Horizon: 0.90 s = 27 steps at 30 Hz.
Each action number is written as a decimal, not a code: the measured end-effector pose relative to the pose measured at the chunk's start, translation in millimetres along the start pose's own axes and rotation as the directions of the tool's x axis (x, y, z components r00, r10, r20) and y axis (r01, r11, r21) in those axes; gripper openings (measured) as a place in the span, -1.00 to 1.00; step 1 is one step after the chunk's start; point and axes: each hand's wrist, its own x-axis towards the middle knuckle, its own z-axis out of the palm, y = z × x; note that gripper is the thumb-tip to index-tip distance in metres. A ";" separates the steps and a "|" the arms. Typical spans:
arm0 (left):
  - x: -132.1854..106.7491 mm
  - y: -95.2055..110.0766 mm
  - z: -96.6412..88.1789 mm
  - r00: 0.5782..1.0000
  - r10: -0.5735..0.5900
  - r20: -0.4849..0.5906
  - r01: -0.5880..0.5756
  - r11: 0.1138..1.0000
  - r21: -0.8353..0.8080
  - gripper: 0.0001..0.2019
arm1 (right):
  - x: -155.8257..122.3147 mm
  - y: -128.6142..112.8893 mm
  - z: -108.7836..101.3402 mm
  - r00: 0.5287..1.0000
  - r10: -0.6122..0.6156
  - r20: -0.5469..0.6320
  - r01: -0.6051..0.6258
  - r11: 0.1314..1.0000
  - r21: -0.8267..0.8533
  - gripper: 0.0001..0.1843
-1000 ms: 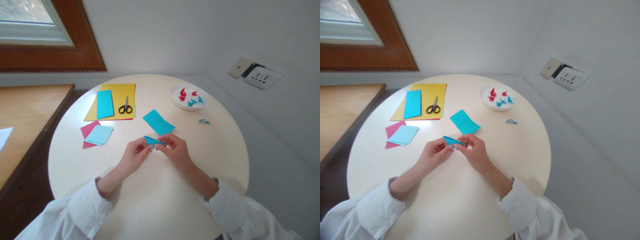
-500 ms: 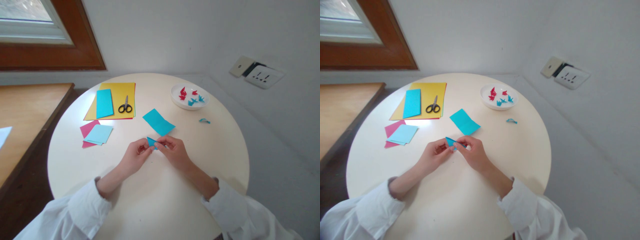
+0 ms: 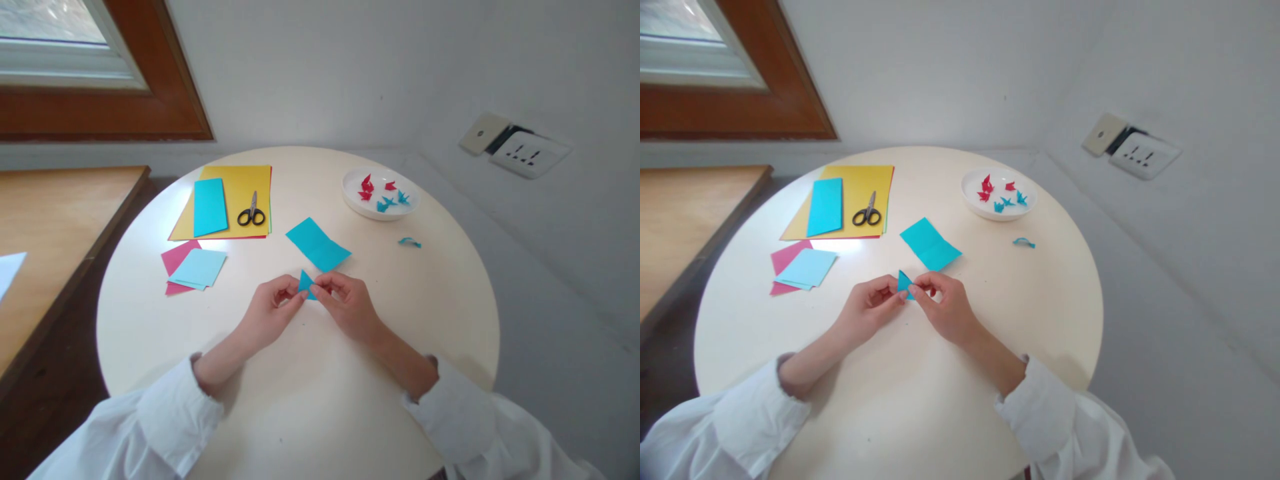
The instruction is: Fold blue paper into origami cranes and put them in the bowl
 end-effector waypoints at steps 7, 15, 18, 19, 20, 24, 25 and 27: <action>0.6 -0.5 -1.6 0.997 -0.024 -0.076 0.022 0.999 -0.033 -0.74 | 0.6 0.9 -0.5 1.000 0.015 -0.008 -0.015 1.000 0.006 -0.81; 0.8 -0.4 -1.6 0.998 -0.035 -0.048 0.032 0.998 -0.058 -0.75 | 0.9 -0.3 -1.0 0.998 0.036 0.055 -0.035 0.999 -0.025 -0.80; 1.6 0.6 -1.3 0.996 -0.072 -0.049 0.068 0.994 -0.082 -0.74 | 0.7 0.7 -1.6 0.999 0.041 0.033 -0.040 0.999 -0.019 -0.79; 1.7 0.8 -1.3 0.996 -0.080 -0.050 0.076 0.993 -0.089 -0.74 | 0.7 1.2 -1.9 0.999 0.045 0.022 -0.044 0.999 -0.015 -0.79; 1.8 1.0 -1.4 0.995 -0.085 -0.052 0.080 0.992 -0.095 -0.73 | 0.7 1.6 -2.2 0.999 0.048 0.012 -0.047 0.999 -0.012 -0.79; 1.2 1.5 -2.3 0.995 -0.079 -0.059 0.072 0.993 -0.098 -0.73 | 0.6 1.6 -3.0 0.999 0.049 -0.005 -0.049 0.999 -0.013 -0.79; 1.0 1.7 -2.5 0.995 -0.076 -0.058 0.070 0.993 -0.092 -0.73 | 0.6 1.4 -3.1 0.999 0.051 -0.005 -0.051 0.999 -0.012 -0.79; 0.6 1.9 -3.0 0.996 -0.074 -0.056 0.070 0.994 -0.083 -0.72 | 0.7 1.2 -3.1 0.998 0.061 -0.001 -0.061 0.998 -0.001 -0.79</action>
